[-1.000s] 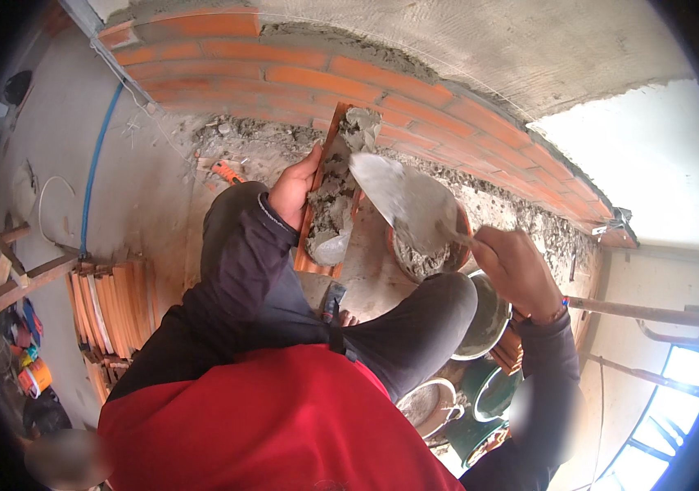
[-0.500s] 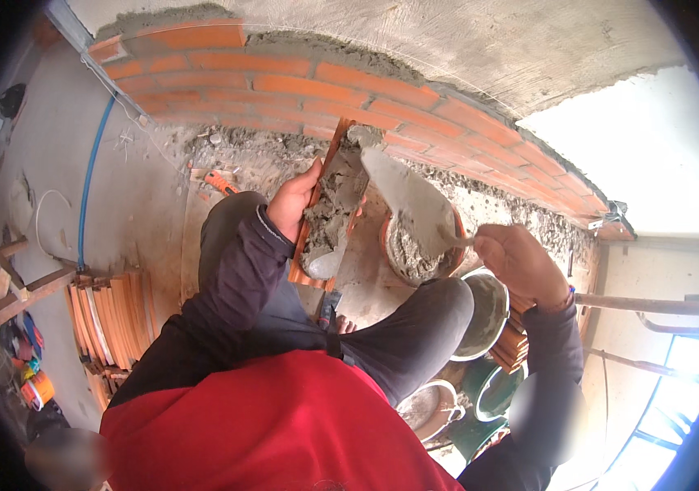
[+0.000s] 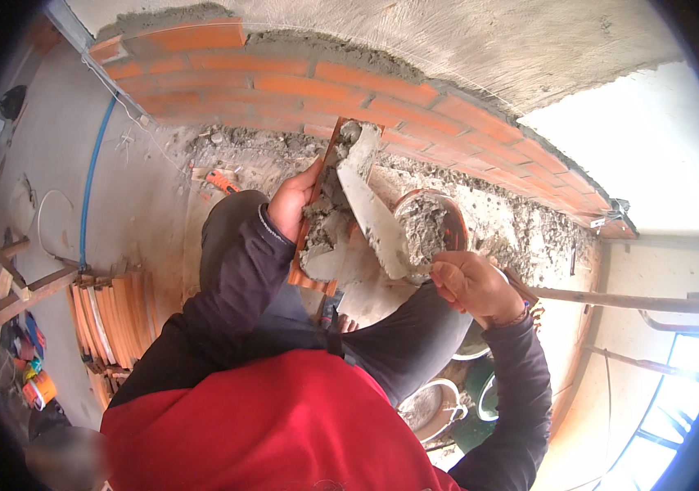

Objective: The person applies mortar to a tile using a trowel, places it on a wall, and then taps it into place with a hammer. They then use the trowel and a brush to clean and finish the joints between the tiles.

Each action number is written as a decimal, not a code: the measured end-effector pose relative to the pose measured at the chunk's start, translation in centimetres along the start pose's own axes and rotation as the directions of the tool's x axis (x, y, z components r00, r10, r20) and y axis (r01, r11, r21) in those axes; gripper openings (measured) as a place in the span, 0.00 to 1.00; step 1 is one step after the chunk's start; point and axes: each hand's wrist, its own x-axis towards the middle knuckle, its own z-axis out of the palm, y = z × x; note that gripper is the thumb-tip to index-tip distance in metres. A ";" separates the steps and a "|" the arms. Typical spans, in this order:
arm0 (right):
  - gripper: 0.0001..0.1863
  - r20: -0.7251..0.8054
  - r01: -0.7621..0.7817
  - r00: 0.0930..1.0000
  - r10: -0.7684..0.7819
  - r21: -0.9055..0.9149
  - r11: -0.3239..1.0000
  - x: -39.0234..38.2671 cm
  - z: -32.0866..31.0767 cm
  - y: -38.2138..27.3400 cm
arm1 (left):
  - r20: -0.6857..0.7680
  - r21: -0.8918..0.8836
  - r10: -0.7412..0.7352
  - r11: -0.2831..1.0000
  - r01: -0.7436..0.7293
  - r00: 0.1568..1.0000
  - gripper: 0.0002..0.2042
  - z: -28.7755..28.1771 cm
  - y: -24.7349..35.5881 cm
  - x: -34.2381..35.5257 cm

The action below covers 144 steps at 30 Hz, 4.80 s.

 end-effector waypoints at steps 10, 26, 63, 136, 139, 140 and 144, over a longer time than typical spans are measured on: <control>0.20 0.066 0.250 0.965 -0.253 -0.524 0.814 0.0 1.8 0.9 | -0.171 0.033 0.008 0.999 -0.003 0.985 0.21 -0.6 0.7 0.2; 0.15 -0.352 0.366 0.737 -0.576 -0.509 0.779 3.1 4.9 2.0 | -0.394 0.390 0.235 0.918 -0.070 0.889 0.21 2.2 0.3 0.3; 0.22 -0.004 0.328 0.920 -0.391 -0.536 0.778 4.9 -2.1 3.7 | -0.159 0.131 0.095 0.989 -0.074 0.983 0.22 -1.5 1.7 -0.9; 0.23 -0.443 0.441 0.811 -0.382 0.034 0.897 17.0 -7.2 -7.7 | -0.058 0.056 0.814 0.581 -0.812 0.579 0.16 -0.6 7.2 11.1; 0.28 -0.482 0.449 0.827 -0.291 0.251 0.858 19.3 -6.2 -8.8 | -0.086 0.080 0.820 0.572 -0.817 0.566 0.17 0.6 6.8 11.4; 0.29 -0.502 0.458 0.826 -0.257 0.331 0.825 20.0 -5.8 -9.4 | -0.092 0.108 0.821 0.570 -0.814 0.563 0.18 0.7 6.7 11.4; 0.34 -0.562 0.526 0.801 -0.208 0.494 0.692 22.1 -4.4 -10.8 | -0.156 0.170 0.826 0.562 -0.809 0.541 0.20 1.6 7.1 12.1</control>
